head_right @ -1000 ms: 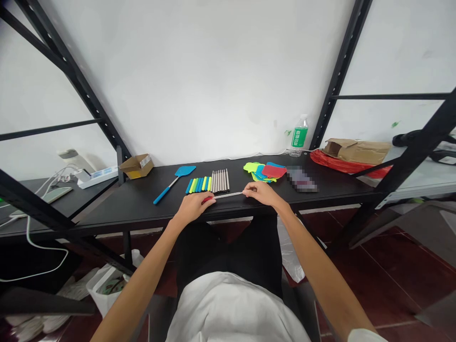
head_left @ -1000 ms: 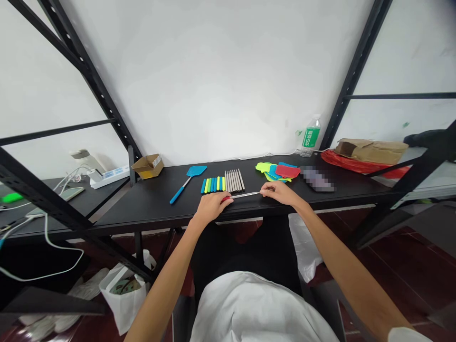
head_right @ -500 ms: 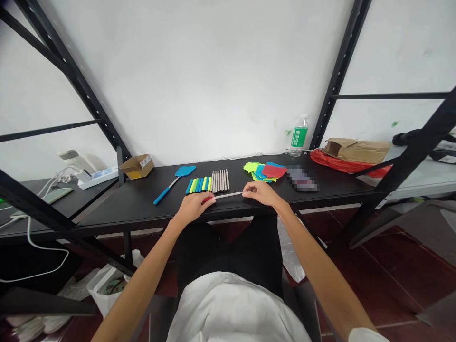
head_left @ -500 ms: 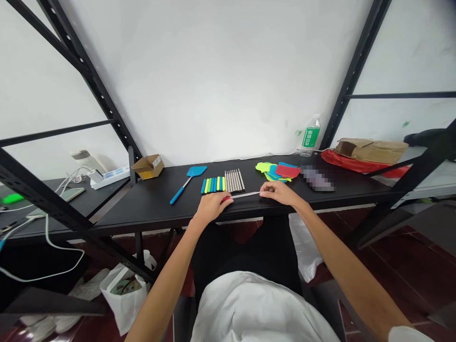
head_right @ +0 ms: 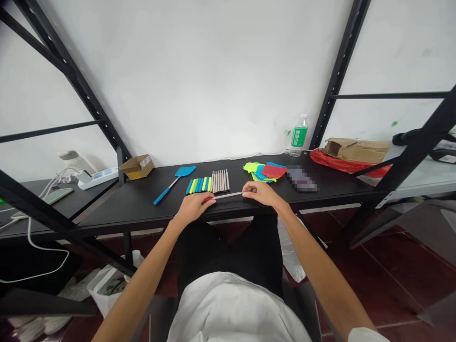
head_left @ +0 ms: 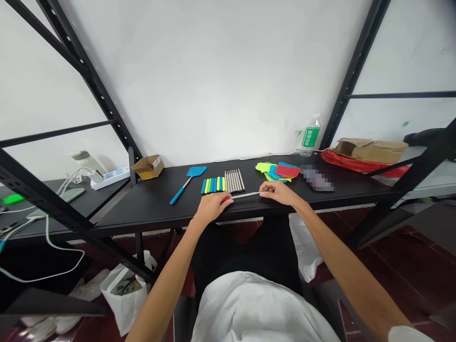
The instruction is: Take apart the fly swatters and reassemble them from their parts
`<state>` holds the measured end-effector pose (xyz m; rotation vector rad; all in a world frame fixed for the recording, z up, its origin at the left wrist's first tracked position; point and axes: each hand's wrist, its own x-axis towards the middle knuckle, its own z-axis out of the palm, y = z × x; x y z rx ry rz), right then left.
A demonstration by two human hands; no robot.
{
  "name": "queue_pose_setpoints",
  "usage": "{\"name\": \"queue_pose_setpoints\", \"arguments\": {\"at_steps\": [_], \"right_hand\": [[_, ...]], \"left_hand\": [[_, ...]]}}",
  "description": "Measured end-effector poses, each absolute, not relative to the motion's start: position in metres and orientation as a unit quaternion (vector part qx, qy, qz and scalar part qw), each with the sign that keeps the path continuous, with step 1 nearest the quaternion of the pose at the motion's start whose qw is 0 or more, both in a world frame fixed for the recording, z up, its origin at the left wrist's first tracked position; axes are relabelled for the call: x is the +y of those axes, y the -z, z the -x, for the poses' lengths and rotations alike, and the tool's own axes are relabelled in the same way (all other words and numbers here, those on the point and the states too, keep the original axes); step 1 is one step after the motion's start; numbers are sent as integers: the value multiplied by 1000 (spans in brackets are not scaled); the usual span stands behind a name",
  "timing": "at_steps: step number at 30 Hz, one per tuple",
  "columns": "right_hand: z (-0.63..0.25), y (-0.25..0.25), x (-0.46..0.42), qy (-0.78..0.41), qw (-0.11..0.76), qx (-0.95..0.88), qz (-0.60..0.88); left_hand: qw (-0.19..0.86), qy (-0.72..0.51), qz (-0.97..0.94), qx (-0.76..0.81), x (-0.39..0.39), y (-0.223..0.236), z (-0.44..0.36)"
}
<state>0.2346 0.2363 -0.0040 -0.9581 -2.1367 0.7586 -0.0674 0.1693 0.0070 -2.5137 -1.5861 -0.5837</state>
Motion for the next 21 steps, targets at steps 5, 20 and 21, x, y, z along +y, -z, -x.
{"name": "queue_pose_setpoints", "arguments": {"at_steps": [5,20,21], "right_hand": [[-235,5,237,-286,330,-821,368],[-233,5,237,-232,306,-834,396],[-233,5,236,-235,308,-833,396]], "left_hand": [[57,190,829,-522,169,-7,67],[52,185,825,-532,168,-8,66],[51,184,824,-534,168,-8,66]]}}
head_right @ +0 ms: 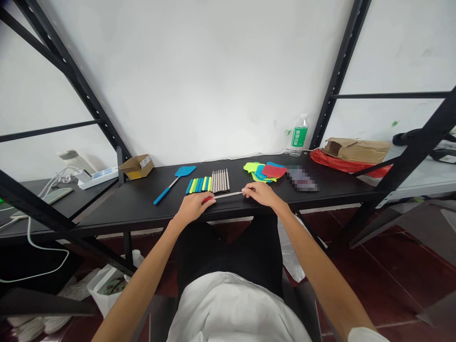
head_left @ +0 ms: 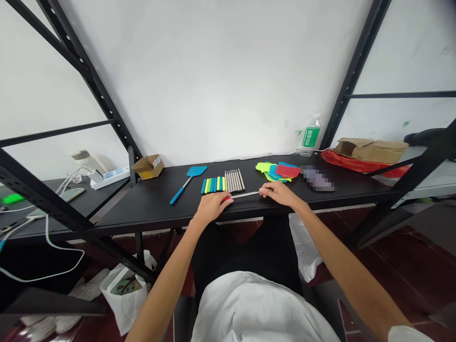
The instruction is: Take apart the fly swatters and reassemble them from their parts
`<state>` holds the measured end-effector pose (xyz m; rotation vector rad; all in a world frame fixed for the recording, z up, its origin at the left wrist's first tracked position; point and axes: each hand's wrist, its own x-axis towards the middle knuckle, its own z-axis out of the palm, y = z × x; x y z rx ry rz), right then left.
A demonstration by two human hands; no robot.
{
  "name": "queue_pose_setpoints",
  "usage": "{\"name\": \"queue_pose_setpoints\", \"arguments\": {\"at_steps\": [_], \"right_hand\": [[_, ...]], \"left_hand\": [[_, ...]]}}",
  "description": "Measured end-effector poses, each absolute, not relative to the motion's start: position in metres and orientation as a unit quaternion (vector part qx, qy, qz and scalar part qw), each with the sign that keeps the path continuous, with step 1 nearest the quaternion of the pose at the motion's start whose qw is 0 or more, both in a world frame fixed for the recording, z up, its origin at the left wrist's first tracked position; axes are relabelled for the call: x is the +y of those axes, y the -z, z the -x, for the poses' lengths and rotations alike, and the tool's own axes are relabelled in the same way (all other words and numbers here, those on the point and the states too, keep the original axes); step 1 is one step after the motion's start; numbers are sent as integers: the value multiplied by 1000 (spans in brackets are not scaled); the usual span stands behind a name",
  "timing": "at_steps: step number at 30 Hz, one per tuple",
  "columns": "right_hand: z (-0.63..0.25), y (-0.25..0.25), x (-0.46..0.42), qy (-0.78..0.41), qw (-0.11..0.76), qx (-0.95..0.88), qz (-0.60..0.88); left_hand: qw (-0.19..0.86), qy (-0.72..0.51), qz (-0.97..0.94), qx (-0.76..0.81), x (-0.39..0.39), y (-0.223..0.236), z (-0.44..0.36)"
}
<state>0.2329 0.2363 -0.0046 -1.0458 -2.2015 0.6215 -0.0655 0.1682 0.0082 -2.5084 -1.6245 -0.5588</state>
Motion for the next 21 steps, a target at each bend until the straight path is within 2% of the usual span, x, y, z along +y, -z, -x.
{"name": "queue_pose_setpoints", "arguments": {"at_steps": [8,21], "right_hand": [[-233,7,236,-255,337,-821,383],[-234,5,236,-243,318,-833,381]], "left_hand": [[52,191,826,-528,169,-7,66],[48,191,825,-530,170,-7,65]]}}
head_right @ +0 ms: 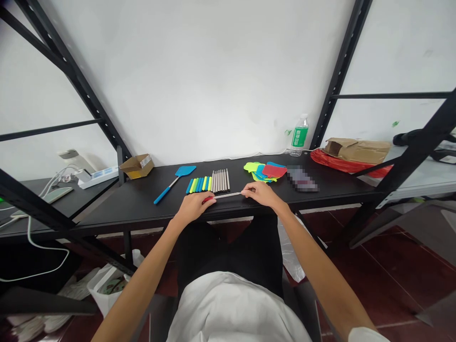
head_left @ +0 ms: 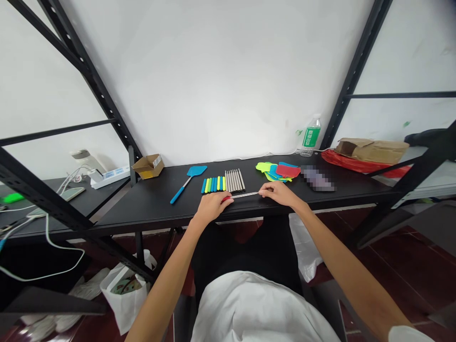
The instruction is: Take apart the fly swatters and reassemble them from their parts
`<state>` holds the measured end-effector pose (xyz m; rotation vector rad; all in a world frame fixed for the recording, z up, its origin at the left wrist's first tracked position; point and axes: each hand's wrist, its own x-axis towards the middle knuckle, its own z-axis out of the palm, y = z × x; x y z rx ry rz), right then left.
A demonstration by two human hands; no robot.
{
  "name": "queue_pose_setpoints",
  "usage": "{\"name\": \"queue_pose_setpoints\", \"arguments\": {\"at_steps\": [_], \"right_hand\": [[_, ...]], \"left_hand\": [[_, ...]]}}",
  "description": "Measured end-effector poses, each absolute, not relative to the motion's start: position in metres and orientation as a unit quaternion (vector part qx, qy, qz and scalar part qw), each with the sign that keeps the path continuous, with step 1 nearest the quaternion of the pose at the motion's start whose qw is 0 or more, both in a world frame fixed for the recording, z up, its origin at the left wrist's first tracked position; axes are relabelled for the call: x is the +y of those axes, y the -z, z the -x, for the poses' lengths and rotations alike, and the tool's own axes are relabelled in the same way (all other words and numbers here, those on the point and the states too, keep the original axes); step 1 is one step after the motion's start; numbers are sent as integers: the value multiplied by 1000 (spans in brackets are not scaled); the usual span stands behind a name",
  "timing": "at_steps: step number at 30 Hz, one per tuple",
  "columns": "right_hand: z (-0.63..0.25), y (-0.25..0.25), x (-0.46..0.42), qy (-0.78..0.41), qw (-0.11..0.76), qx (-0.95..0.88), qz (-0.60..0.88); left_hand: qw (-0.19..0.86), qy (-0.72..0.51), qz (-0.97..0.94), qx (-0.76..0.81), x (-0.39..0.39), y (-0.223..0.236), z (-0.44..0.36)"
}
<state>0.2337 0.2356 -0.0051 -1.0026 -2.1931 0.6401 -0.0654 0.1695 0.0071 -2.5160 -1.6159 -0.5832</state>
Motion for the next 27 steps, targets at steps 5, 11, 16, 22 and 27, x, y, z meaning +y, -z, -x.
{"name": "queue_pose_setpoints", "arguments": {"at_steps": [5,11,16,22,27], "right_hand": [[-232,5,236,-245,317,-830,387],[-231,7,237,-258,332,-819,391],[-231,7,236,-255,339,-822,380],[-231,5,236,-241,321,-834,380],[-230,7,237,-255,325,-826,383]], "left_hand": [[48,190,825,-529,169,-9,65],[50,190,829,-524,169,-8,66],[53,186,826,-530,169,-8,65],[50,183,824,-533,169,-8,65],[52,189,825,-530,169,-8,65]]}}
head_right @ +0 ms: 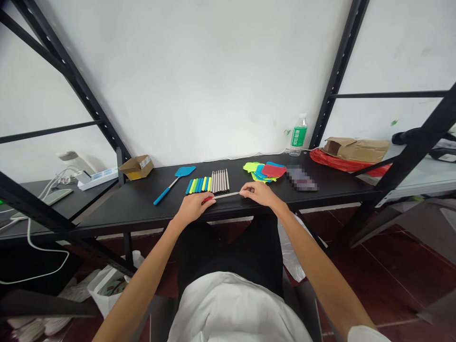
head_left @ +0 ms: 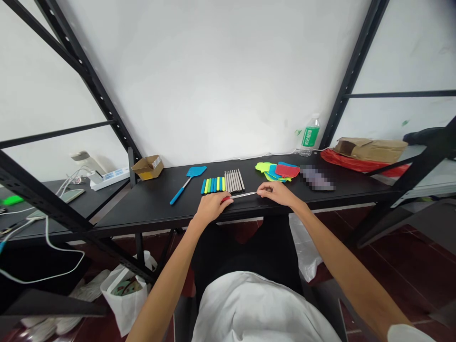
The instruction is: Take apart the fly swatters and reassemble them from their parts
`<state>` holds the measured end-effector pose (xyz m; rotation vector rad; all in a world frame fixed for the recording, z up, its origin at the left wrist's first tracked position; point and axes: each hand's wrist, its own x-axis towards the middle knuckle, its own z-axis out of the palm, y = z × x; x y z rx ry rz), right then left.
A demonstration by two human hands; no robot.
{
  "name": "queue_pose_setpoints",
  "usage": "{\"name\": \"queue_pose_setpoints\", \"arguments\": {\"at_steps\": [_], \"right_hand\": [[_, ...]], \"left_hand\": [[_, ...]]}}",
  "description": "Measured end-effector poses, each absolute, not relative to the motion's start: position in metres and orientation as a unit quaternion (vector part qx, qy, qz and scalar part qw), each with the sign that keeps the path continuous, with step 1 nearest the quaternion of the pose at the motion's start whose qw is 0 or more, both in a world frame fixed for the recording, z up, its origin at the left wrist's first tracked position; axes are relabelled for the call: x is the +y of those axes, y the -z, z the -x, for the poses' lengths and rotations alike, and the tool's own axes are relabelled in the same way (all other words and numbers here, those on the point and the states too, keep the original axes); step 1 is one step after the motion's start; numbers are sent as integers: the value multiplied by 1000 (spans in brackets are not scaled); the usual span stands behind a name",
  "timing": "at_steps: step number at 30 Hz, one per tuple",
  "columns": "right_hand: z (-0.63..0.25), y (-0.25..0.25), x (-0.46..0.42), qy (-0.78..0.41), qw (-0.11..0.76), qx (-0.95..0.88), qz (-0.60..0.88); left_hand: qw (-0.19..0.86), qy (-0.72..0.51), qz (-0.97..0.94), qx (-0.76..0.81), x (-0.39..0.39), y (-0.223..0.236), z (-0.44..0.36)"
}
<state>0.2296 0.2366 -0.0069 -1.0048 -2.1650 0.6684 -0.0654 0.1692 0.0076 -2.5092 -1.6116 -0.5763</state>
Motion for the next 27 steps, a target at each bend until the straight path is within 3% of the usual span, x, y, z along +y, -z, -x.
{"name": "queue_pose_setpoints", "arguments": {"at_steps": [27], "right_hand": [[-231,6,237,-226,290,-844,390]], "left_hand": [[56,192,828,-524,169,-8,66]]}}
